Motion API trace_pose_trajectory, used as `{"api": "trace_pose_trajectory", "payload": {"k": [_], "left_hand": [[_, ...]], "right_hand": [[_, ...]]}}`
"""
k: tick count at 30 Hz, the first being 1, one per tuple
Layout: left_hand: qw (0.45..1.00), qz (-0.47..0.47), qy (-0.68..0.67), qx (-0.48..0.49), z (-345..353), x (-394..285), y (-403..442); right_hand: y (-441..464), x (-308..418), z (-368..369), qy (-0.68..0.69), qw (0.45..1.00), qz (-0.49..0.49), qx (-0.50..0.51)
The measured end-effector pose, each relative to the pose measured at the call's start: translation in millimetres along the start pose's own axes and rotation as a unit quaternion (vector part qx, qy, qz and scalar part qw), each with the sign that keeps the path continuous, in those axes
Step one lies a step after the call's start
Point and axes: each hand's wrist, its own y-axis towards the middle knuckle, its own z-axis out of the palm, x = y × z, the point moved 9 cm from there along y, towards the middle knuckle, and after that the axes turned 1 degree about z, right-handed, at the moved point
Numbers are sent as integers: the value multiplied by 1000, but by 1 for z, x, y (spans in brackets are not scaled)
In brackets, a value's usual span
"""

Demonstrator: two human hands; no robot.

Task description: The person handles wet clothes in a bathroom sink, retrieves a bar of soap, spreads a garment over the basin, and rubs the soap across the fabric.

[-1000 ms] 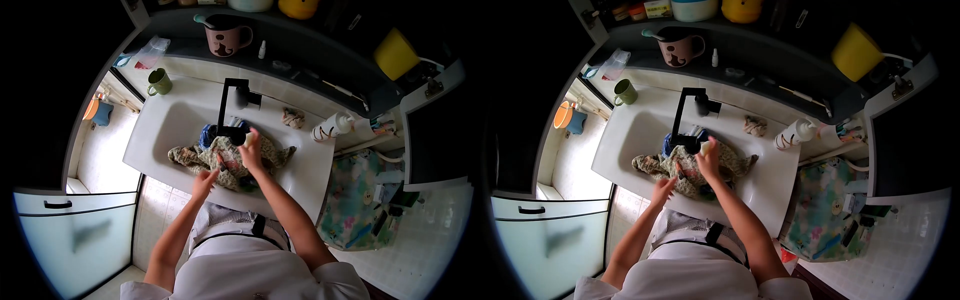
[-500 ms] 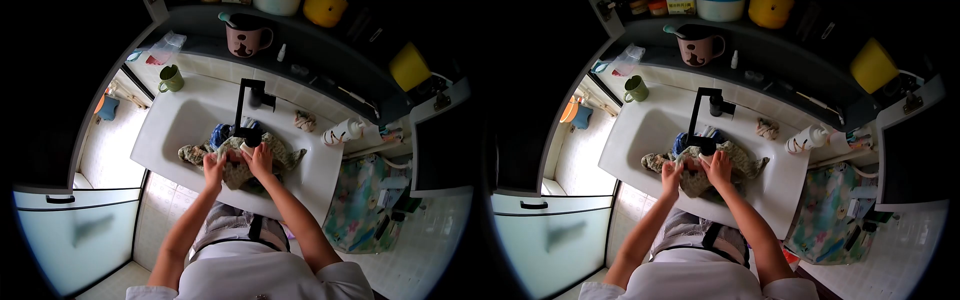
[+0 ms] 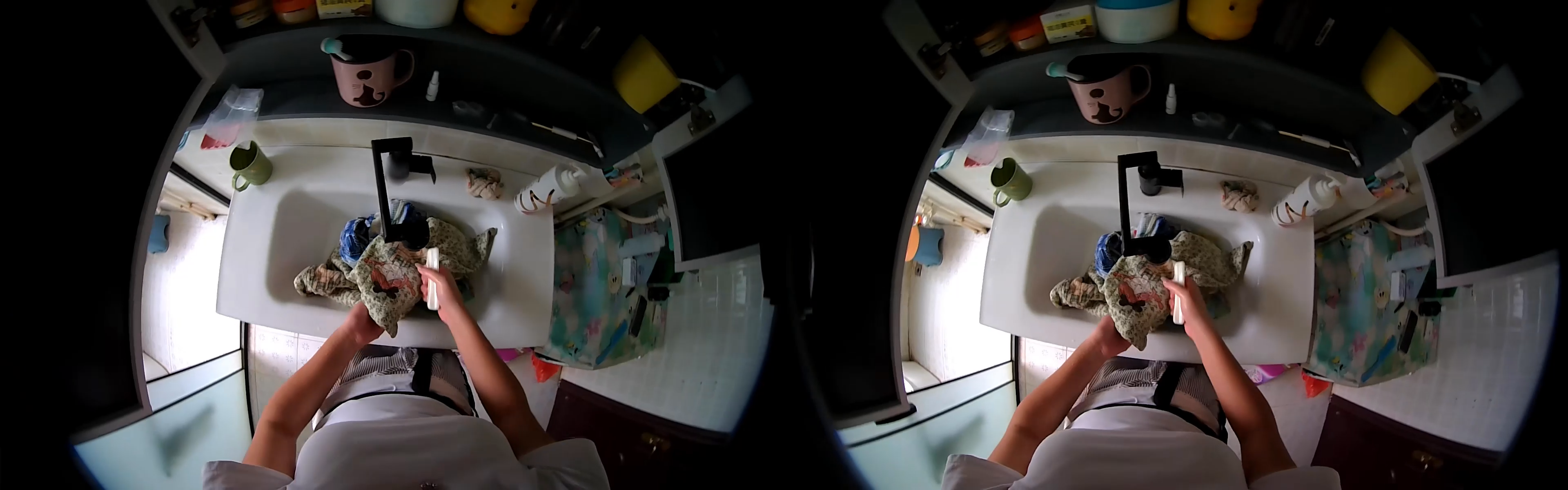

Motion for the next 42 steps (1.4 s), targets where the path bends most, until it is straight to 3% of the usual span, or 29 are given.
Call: {"api": "trace_pose_trajectory", "payload": {"k": [4, 5, 7, 8, 9, 10, 11, 12, 14, 16, 17, 18, 24, 26, 27, 30, 32, 33, 34, 36, 38, 39, 40, 42], "left_hand": [[999, 34, 29, -24, -5, -23, -14], [968, -9, 126, -216, -44, -30, -33], [910, 58, 286, -293, -55, -68, -62], [878, 143, 316, -330, -58, -95, -77], [844, 244, 369, -304, -46, -119, -83], [797, 343, 415, -274, -28, -139, -90], [726, 383, 516, -243, -6, -149, -86], [643, 417, 608, -207, 24, -152, -78], [527, 400, 738, -137, 79, -131, -51], [372, 360, 850, -99, 90, -96, -12], [343, 353, 866, -92, 77, -86, 3], [313, 345, 880, -88, 62, -79, 17], [329, 272, 904, -5, 13, -79, 7], [326, 262, 908, 8, 11, -80, 10], [321, 259, 911, 7, 9, -80, 11], [313, 252, 916, 5, 6, -80, 14], [299, 253, 920, 4, -2, -81, 21], [296, 257, 920, 8, -5, -80, 21], [294, 259, 920, 9, -7, -80, 21], [305, 265, 915, 7, -6, -82, 19], [302, 264, 916, 5, -3, -81, 19], [310, 264, 913, 8, -1, -81, 19], [318, 265, 910, 9, 1, -83, 19], [329, 264, 907, 9, 2, -84, 16]], "right_hand": [[-27, -21, -6, 4, 998, -1, -58], [-28, -23, -7, 10, 997, -16, -72], [-29, -28, -12, 20, 994, -43, -98], [-27, -18, -16, -18, 985, -120, -125], [-23, -8, -18, -56, 967, -197, -151], [-22, 5, -17, -94, 942, -271, -176], [-20, 22, -14, -169, 910, -333, -178], [-18, 39, -10, -273, 846, -394, -234], [-16, 64, 12, -463, 663, -485, -332], [-4, 71, 33, -483, 694, -437, -308], [18, 56, 42, -535, 710, -372, -268], [17, 44, 55, -596, 647, -392, -268], [-3, 13, 60, -655, 602, -424, -170], [19, 33, 39, -655, 562, -442, -245], [27, 56, 25, -625, 611, -393, -286], [39, 70, 20, -625, 606, -348, -347], [41, 34, 39, -614, 606, -414, -290], [11, 24, 58, -635, 562, -465, -254], [-1, 19, 64, -671, 591, -406, -188], [-5, 12, 57, -688, 601, -388, -123], [-3, 28, 46, -726, 519, -430, -137], [12, 37, 31, -719, 536, -409, -169], [19, 59, 17, -674, 604, -367, -216], [16, 66, 27, -642, 637, -366, -219]]}}
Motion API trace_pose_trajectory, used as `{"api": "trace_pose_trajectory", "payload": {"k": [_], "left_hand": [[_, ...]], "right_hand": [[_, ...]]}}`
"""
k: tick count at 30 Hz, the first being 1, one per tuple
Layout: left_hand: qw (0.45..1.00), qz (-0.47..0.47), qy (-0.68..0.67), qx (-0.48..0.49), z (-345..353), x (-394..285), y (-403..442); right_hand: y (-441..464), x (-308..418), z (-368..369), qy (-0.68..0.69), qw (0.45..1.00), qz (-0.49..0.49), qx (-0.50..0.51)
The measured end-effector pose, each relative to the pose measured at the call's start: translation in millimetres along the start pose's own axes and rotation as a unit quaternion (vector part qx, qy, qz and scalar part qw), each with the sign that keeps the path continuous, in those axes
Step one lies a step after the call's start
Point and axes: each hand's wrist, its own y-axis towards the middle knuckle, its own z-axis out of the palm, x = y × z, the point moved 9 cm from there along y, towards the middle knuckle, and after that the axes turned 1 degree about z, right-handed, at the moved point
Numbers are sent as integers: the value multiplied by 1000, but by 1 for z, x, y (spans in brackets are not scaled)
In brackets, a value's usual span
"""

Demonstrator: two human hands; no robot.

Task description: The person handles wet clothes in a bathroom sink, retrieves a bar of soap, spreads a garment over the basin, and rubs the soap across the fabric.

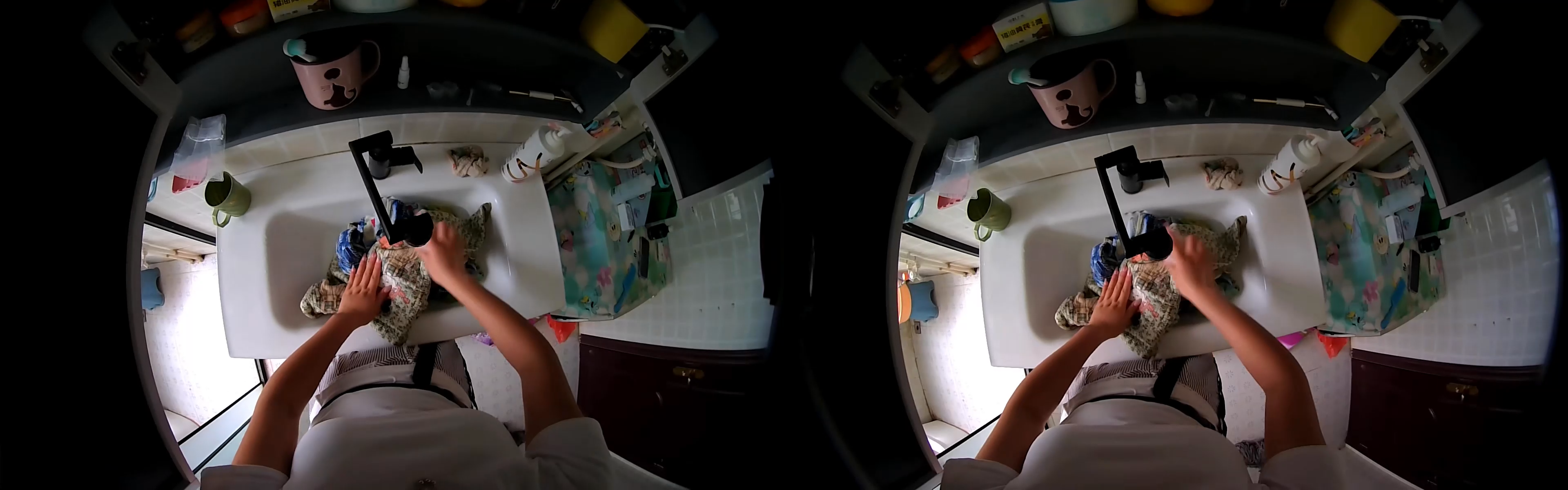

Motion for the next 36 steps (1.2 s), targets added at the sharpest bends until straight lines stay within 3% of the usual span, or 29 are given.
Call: {"api": "trace_pose_trajectory", "payload": {"k": [2, 3, 4, 7, 10, 12, 13, 14, 17, 20, 27, 30, 36], "left_hand": [[1000, -6, -5, 3, -3, 1, -1], [1000, 3, -26, 9, -8, 0, -3], [999, 13, -47, 14, -15, 1, -5], [983, 25, -181, -2, -27, 24, -17], [968, 15, -249, -29, -31, 30, -28], [975, 9, -222, -31, -30, 31, -28], [974, 1, -224, -38, -29, 32, -28], [974, 2, -225, -42, -29, 32, -28], [971, 1, -236, -46, -29, 32, -30], [965, -2, -256, -50, -31, 30, -31], [969, -2, -235, -71, -32, 30, -34], [969, 4, -235, -75, -31, 29, -33], [955, -42, -274, -103, -49, 24, -32]], "right_hand": [[-28, 29, 58, 155, 985, -28, 75], [-57, 87, 35, 1, 977, -203, 68], [-67, 97, 27, -60, 969, -238, 28], [-30, 50, 27, 18, 997, -67, 23], [-10, 33, 46, -75, 996, -17, 51], [-32, 71, 40, -97, 990, -85, 63], [-54, 92, 51, -56, 981, -163, 92], [-71, 103, 48, -99, 968, -219, 76], [-55, 78, 46, -64, 984, -134, 94], [-42, 79, 5, 0, 985, -170, 3], [-50, 73, -6, -24, 988, -154, -8], [-31, 73, 12, -43, 985, -120, 114], [-51, 90, 16, -30, 987, -140, 78]]}}
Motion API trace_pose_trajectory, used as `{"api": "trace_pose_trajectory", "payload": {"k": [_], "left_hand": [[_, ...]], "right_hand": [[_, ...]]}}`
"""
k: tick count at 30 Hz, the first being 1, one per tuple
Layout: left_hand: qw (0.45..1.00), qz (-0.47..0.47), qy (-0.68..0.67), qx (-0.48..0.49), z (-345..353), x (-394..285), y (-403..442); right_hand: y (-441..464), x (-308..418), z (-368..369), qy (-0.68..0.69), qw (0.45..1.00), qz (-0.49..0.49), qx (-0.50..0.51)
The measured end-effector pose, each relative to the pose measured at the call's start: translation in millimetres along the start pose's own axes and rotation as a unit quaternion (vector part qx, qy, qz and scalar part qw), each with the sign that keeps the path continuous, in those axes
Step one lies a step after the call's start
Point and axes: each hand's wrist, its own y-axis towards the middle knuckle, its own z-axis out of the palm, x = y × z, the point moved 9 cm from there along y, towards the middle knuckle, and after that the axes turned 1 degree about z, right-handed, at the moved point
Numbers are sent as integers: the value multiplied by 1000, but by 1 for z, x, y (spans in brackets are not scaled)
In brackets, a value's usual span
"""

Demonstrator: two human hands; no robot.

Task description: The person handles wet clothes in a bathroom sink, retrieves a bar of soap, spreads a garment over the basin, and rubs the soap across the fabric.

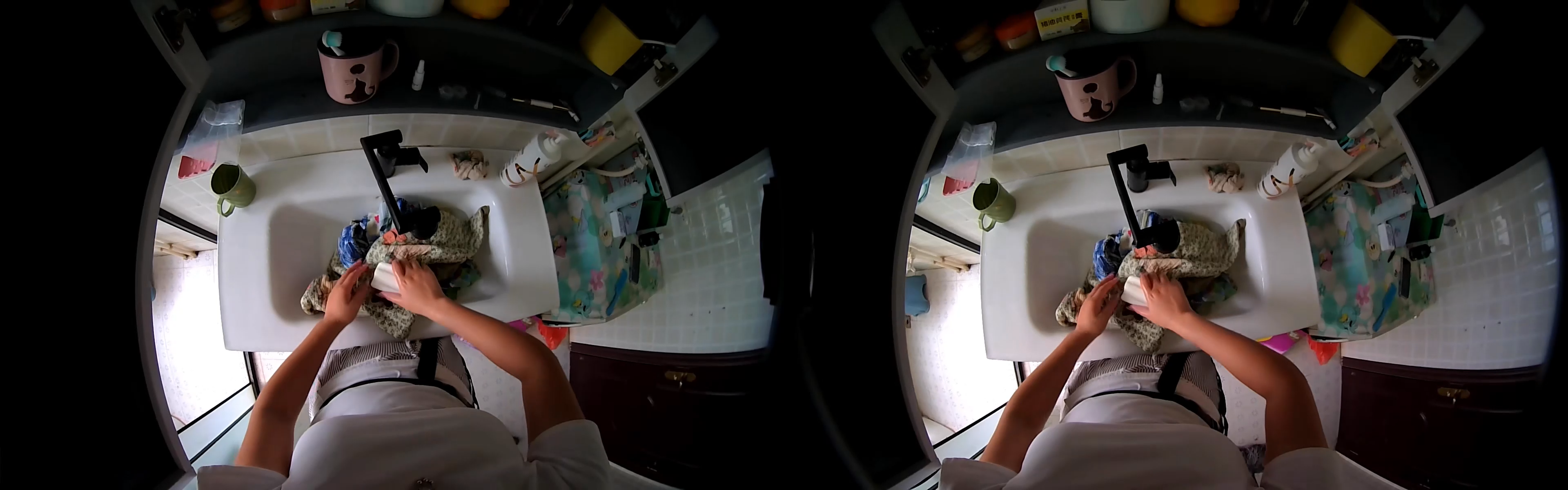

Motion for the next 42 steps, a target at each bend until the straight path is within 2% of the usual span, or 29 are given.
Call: {"api": "trace_pose_trajectory", "payload": {"k": [1, 3, 4, 6, 7, 8, 10, 13, 15, 17, 18, 20, 22, 23, 26, 27, 28, 31, 34, 36, 37, 40, 41, 42], "left_hand": [[1000, -15, 0, -18, -4, -13, 2], [996, 68, 57, -3, 5, -43, 12], [989, 107, 96, 23, 13, -55, 16], [980, 122, 149, 57, 36, -49, 18], [973, 131, 174, 74, 46, -47, 20], [969, 139, 188, 79, 50, -46, 19], [960, 155, 216, 91, 54, -44, 15], [942, 164, 272, 105, 62, -39, 24], [930, 171, 308, 108, 65, -40, 35], [913, 229, 315, 118, 72, -49, 50], [905, 256, 317, 123, 77, -54, 57], [927, 155, 291, 178, 81, -52, 77], [932, 133, 309, 134, 96, -37, 90], [939, 136, 295, 115, 100, -33, 90], [957, 148, 237, 81, 94, -40, 90], [962, 155, 208, 85, 88, -42, 87], [966, 164, 178, 91, 84, -42, 83], [981, 155, 65, 93, 60, -38, 65], [993, 107, -24, 49, 44, -45, 68], [994, 41, -99, 15, 39, -36, 68], [996, 57, -67, -9, 31, -50, 72], [968, -15, -251, 14, 38, -68, 71], [948, -135, -280, 75, 52, -59, 64], [930, -159, -321, 80, 60, -60, 61]], "right_hand": [[-5, -5, -1, 26, 999, 10, -22], [-15, -14, -16, 78, 993, 42, -72], [-24, -28, -12, 107, 987, 93, -76], [-49, -51, 4, 163, 964, 193, -84], [-61, -58, 15, 190, 941, 273, -54], [-70, -58, 20, 243, 914, 316, -78], [-79, -63, 41, 372, 852, 332, -160], [-75, -64, 40, 379, 836, 347, -191], [-67, -61, 29, 333, 854, 367, -160], [-59, -68, 28, 300, 861, 389, -131], [-54, -76, 28, 299, 857, 392, -151], [-39, -95, 32, 297, 850, 392, -188], [-22, -121, 44, 313, 841, 403, -177], [-18, -133, 63, 360, 812, 438, -138], [-16, -128, 53, 291, 832, 451, -143], [-18, -122, 49, 319, 820, 449, -156], [-20, -120, 49, 316, 818, 438, -196], [-16, -119, 53, 376, 816, 396, -188], [-1, -117, 46, 447, 820, 294, -203], [-1, -117, 49, 568, 756, 280, -164], [-2, -114, 42, 624, 719, 270, -145], [-19, -102, 33, 755, 521, 373, -142], [-20, -105, 36, 745, 550, 348, -147], [-25, -104, 25, 712, 572, 374, -163]]}}
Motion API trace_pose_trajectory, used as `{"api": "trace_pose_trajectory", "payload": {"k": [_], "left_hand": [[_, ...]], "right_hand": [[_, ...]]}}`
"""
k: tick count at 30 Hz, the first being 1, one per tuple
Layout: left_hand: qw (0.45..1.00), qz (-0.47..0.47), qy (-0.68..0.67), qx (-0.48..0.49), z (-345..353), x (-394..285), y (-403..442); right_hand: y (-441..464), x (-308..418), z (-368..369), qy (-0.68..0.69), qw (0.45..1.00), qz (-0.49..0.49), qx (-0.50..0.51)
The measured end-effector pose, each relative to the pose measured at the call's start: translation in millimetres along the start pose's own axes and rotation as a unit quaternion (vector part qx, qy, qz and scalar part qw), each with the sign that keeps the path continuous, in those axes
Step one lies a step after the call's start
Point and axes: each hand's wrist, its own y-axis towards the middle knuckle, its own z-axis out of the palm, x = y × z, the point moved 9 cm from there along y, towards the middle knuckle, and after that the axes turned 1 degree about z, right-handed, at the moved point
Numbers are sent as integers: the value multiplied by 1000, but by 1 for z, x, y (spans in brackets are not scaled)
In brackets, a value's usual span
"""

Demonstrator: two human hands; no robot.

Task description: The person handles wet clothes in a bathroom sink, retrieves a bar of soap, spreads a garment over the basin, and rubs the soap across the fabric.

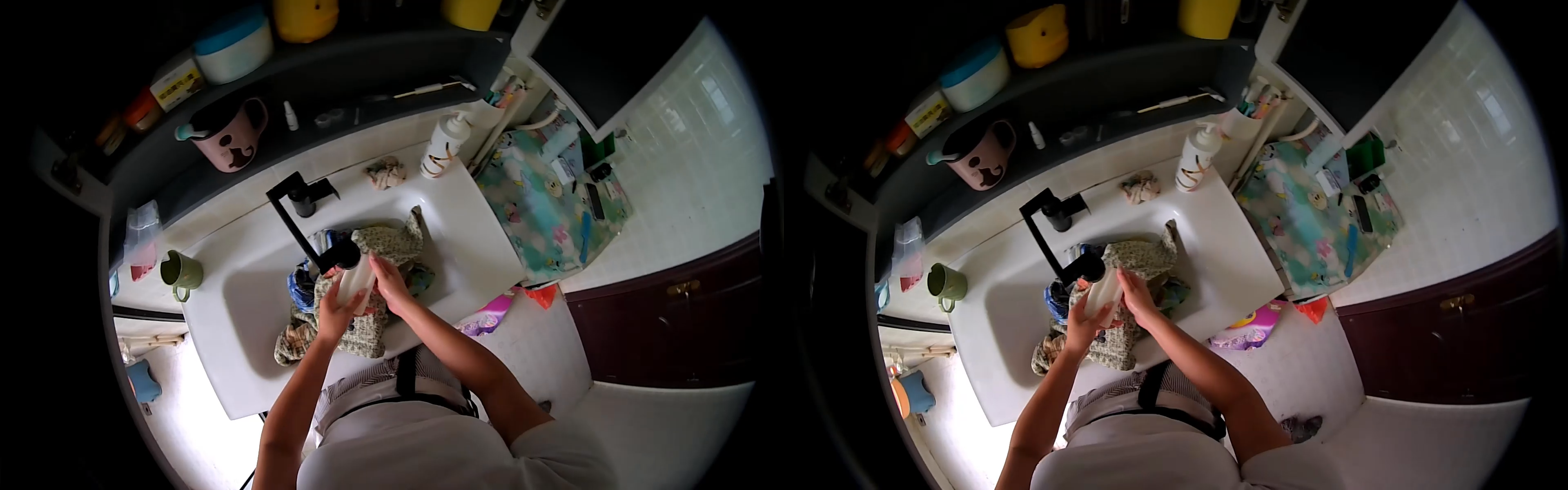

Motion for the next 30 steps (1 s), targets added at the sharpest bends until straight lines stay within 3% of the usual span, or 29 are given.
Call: {"api": "trace_pose_trajectory", "payload": {"k": [2, 3, 6, 7, 8, 10, 12, 14, 16, 18, 20, 22, 25, 28, 30], "left_hand": [[995, -50, -89, 5, 10, 11, -3], [992, -58, -112, 13, 12, 13, -7], [980, -83, -180, 26, 2, 20, -22], [981, -92, -170, 13, -7, 23, -28], [979, -85, -185, 6, -22, 35, -30], [977, -78, -195, -39, -50, 44, -39], [973, -68, -201, -87, -81, 54, -48], [966, -60, -230, -103, -97, 51, -54], [966, -52, -228, -107, -105, 42, -58], [968, -43, -219, -116, -109, 34, -59], [969, -42, -213, -114, -110, 38, -62], [969, -43, -215, -116, -105, 38, -57], [958, -35, -257, -126, -101, 41, -54], [960, -31, -245, -131, -102, 32, -55], [968, -43, -207, -133, -109, 33, -59]], "right_hand": [[4, -1, -4, -28, 996, -87, -15], [6, 2, 3, -40, 992, -117, 35], [-10, 39, 7, -268, 889, -368, -45], [-11, 40, 16, -322, 887, -330, -10], [-14, 27, 28, -460, 820, -340, 0], [-17, -16, 55, -696, 628, -347, 31], [-54, -12, 80, -649, 644, -389, 112], [-82, -46, 83, -699, 540, -391, 258], [-65, -49, 68, -759, 473, -288, 340], [-25, -30, 55, -790, 429, -345, 269], [4, -19, 53, -794, 511, -249, 215], [-4, -30, 79, -781, 545, -283, 112], [-75, -58, 109, -725, 467, -439, 252], [-41, -45, 86, -703, 479, -432, 300], [-9, 3, 72, -782, 502, -258, 265]]}}
